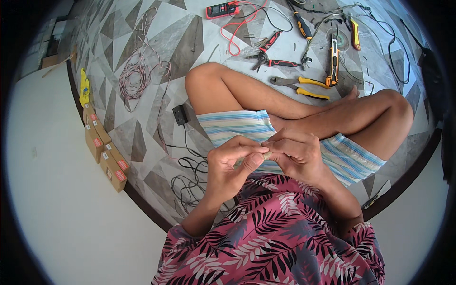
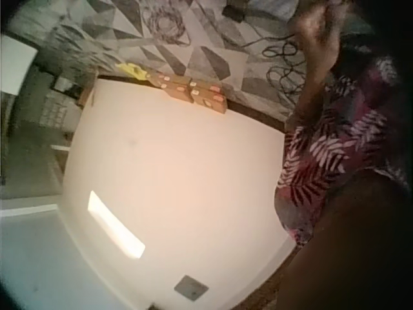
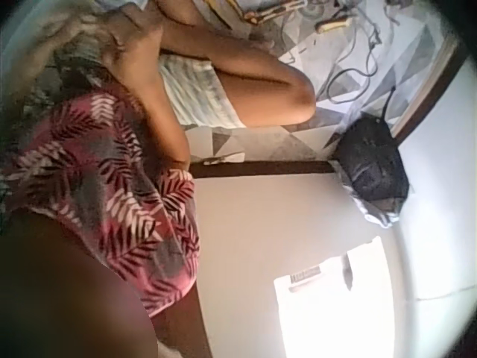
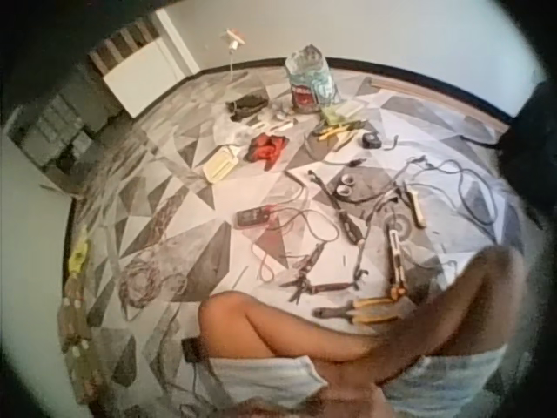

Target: Repairing or assembling a electrical power plug using various hand tools while sitting on the floor.

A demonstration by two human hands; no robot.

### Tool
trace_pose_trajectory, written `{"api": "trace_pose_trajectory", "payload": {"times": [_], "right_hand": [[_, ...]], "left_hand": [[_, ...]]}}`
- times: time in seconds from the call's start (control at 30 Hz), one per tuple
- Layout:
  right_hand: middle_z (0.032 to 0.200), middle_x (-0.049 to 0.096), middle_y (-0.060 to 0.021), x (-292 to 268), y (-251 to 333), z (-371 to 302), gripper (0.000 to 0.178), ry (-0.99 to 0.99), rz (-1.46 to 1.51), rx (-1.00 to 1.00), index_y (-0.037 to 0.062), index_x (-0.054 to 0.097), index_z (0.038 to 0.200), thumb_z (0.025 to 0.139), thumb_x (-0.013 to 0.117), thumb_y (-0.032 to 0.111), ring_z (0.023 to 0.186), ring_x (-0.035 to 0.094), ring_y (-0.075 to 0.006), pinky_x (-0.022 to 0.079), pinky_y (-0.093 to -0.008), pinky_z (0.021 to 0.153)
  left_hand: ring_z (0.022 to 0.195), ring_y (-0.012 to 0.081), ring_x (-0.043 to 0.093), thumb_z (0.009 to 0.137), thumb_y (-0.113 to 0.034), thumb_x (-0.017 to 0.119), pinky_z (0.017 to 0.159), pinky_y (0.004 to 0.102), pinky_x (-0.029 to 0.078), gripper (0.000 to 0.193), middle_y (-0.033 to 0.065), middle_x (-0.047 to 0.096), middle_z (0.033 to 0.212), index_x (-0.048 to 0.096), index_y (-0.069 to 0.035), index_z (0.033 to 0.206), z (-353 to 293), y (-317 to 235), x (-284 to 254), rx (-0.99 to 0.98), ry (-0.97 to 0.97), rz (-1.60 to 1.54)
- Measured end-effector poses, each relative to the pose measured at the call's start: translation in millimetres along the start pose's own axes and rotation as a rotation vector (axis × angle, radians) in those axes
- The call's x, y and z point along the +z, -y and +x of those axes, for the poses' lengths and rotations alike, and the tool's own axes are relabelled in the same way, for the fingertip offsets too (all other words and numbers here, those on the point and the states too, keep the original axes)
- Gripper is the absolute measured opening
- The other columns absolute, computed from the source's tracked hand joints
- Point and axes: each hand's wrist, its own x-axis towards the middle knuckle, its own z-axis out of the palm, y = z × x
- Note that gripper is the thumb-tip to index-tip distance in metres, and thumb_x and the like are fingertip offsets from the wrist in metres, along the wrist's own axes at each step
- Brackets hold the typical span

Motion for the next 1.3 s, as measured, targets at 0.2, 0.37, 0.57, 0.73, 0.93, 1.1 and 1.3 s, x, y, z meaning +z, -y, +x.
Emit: {"api": "trace_pose_trajectory", "payload": {"times": [0.2, 0.37, 0.57, 0.73, 0.93, 1.1, 1.3], "right_hand": [[0.079, 0.068, -0.0102, -5.1, -8.2, -1.8, 0.021, 0.036, 0.043, 0.005, -0.0016, 0.070, 0.088, 0.068, 0.075, -0.007, 0.070, 0.067, -0.0221, 0.053, -0.0300, 0.058], [0.078, 0.068, -0.0099, -4.5, -10.4, -4.5, 0.023, 0.058, 0.022, 0.012, -0.0015, 0.070, 0.089, 0.067, 0.078, -0.004, 0.069, 0.068, -0.0210, 0.053, -0.0300, 0.057], [0.079, 0.065, -0.0097, -2.5, -9.4, -7.3, 0.031, -0.036, -0.085, -0.047, 0.0000, 0.068, 0.101, 0.071, 0.077, 0.000, 0.065, 0.065, -0.0227, 0.051, -0.0311, 0.055], [0.084, 0.063, -0.0093, -8.0, -11.8, -7.8, 0.035, 0.035, -0.120, -0.076, 0.0022, 0.069, 0.106, 0.072, 0.077, -0.001, 0.066, 0.064, -0.0214, 0.052, -0.0297, 0.054], [0.086, 0.060, -0.0086, -11.8, -12.7, -2.6, 0.030, 0.091, -0.211, -0.081, 0.0019, 0.065, 0.099, 0.071, 0.075, -0.005, 0.070, 0.063, -0.0211, 0.051, -0.0308, 0.053], [0.082, 0.061, -0.0076, -13.8, -19.5, -10.1, 0.024, 0.130, -0.199, -0.072, 0.0025, 0.062, 0.089, 0.070, 0.074, -0.006, 0.065, 0.063, -0.0216, 0.050, -0.0316, 0.050], [0.078, 0.062, -0.0074, -10.5, -28.7, -16.0, 0.025, 0.080, -0.249, -0.121, 0.0039, 0.062, 0.086, 0.067, 0.071, -0.010, 0.061, 0.063, -0.0206, 0.049, -0.0315, 0.047]], "left_hand": [[0.087, 0.0164, 0.064, 0.092, -0.009, 0.064, 0.077, 0.0274, 0.051, 0.016, 0.0123, 0.067, 0.094, 0.071, 0.004, 0.099, -3.8, 6.8, 3.5, -0.001, 0.028, -0.042], [0.084, 0.0148, 0.063, 0.093, -0.010, 0.063, 0.074, 0.0264, 0.050, 0.019, 0.0120, 0.067, 0.091, 0.070, 0.006, 0.099, -2.8, 15.6, 4.8, -0.017, -0.007, -0.094], [0.076, 0.0115, 0.058, 0.093, -0.009, 0.062, 0.069, 0.0253, 0.046, 0.018, 0.0093, 0.066, 0.085, 0.069, 0.008, 0.095, 6.6, 30.2, 8.1, -0.009, 0.006, -0.126], [0.076, 0.0111, 0.058, 0.093, -0.008, 0.060, 0.071, 0.0267, 0.046, 0.018, 0.0085, 0.066, 0.082, 0.068, 0.009, 0.090, 11.0, 39.1, 9.7, -0.076, 0.009, -0.226], [0.077, 0.0110, 0.059, 0.092, -0.010, 0.061, 0.069, 0.0263, 0.046, 0.020, 0.0095, 0.067, 0.082, 0.068, 0.009, 0.089, 7.7, 45.1, 16.1, -0.141, -0.044, -0.182], [0.072, 0.0101, 0.059, 0.091, -0.011, 0.062, 0.065, 0.0265, 0.046, 0.020, 0.0089, 0.067, 0.078, 0.069, 0.007, 0.087, 5.8, 53.4, 22.4, -0.090, -0.069, -0.147], [0.073, 0.0111, 0.060, 0.091, -0.007, 0.061, 0.065, 0.0260, 0.047, 0.017, 0.0097, 0.067, 0.080, 0.068, 0.009, 0.086, 12.7, 57.5, 15.4, -0.090, -0.006, -0.101]]}}
